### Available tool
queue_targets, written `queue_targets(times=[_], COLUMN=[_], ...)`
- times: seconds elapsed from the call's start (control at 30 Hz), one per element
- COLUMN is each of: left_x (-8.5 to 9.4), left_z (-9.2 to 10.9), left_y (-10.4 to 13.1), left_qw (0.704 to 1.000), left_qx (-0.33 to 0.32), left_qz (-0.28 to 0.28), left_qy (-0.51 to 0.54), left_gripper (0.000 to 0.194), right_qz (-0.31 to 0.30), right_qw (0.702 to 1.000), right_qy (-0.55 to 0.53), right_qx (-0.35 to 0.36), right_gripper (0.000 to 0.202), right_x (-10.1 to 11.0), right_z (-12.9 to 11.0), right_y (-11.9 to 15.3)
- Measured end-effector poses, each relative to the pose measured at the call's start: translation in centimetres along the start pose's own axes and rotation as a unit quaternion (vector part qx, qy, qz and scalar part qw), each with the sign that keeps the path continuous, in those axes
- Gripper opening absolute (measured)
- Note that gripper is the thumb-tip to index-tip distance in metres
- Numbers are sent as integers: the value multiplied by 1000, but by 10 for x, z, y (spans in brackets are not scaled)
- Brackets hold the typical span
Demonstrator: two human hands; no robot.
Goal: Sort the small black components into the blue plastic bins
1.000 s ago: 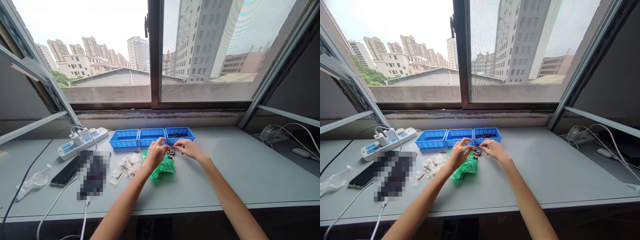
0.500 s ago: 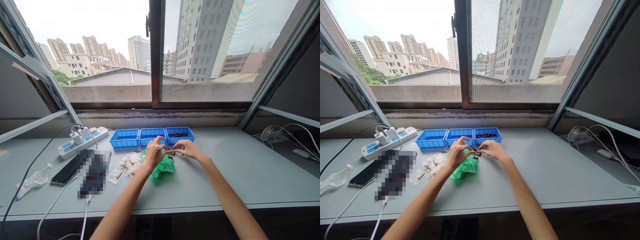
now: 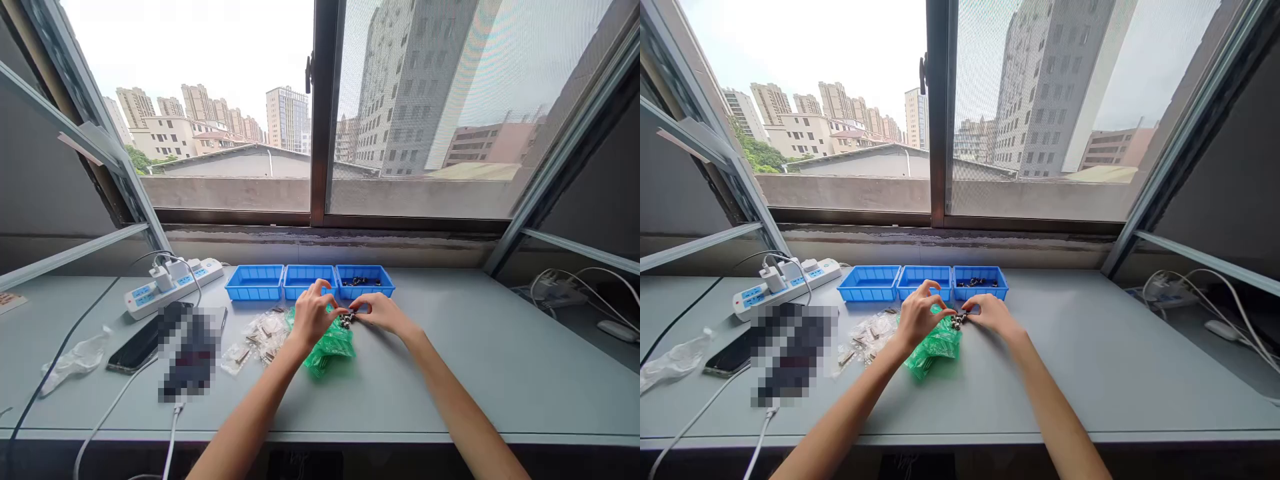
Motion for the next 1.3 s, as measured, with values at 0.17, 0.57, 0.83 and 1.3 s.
queue_targets(times=[0.17,0.57,0.83,1.3], left_x=[1,-5,1,2], left_z=[-1,0,1,1], left_y=[1,4,2,-3], left_qw=[1000,1000,998,964], left_qx=[7,-23,-6,62], left_qz=[4,-1,36,51], left_qy=[8,2,58,253], left_gripper=[25,20,6,12], right_qz=[16,96,61,7], right_qw=[1000,974,944,878], right_qy=[-8,-197,-323,-477], right_qx=[13,54,34,-36], right_gripper=[20,24,35,45], right_x=[-4,-7,-7,-8], right_z=[1,-7,-16,-22], right_y=[-1,-4,-4,-3])
Point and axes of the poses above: each hand's wrist, its own y-axis away from the middle knuckle, its own x-axis out of the back of the hand, z = x × y, the point moved 2 cm from there along -y, towards the middle knuckle, and after that the axes turned 4 degrees about -x, right-handed, at the moved point
